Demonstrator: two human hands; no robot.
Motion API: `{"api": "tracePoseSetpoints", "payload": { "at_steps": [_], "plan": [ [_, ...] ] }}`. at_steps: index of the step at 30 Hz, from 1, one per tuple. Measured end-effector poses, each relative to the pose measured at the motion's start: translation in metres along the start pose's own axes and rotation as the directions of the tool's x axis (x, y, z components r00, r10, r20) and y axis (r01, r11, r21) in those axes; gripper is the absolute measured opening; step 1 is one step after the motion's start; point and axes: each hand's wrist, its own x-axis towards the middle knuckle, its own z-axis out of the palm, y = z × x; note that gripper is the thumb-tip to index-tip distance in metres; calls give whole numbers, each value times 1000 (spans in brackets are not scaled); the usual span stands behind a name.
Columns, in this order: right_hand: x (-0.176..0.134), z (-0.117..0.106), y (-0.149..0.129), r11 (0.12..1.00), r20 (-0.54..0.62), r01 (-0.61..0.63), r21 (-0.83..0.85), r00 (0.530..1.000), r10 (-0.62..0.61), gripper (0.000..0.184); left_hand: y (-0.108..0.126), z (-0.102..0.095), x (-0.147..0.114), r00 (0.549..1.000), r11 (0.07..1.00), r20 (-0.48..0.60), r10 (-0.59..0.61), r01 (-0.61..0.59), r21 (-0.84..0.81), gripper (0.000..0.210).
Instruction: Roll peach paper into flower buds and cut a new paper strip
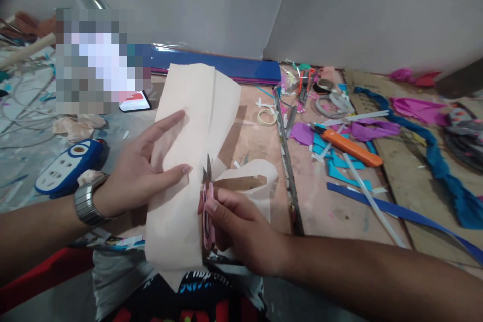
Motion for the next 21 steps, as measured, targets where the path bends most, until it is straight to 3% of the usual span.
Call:
{"api": "tracePoseSetpoints", "payload": {
  "at_steps": [7, 21],
  "plan": [
    [1, 2, -2, 997, 79, 43, -58, 996, -38, 39, 3, 1, -2, 1000, 1000, -3, 22, -22, 16, 83],
    [0, 0, -3, 994, 66, -6, -113, 998, 14, 36, 4, 2, -1, 999, 999, -5, -39, 39, -36, 80]
  ]
}}
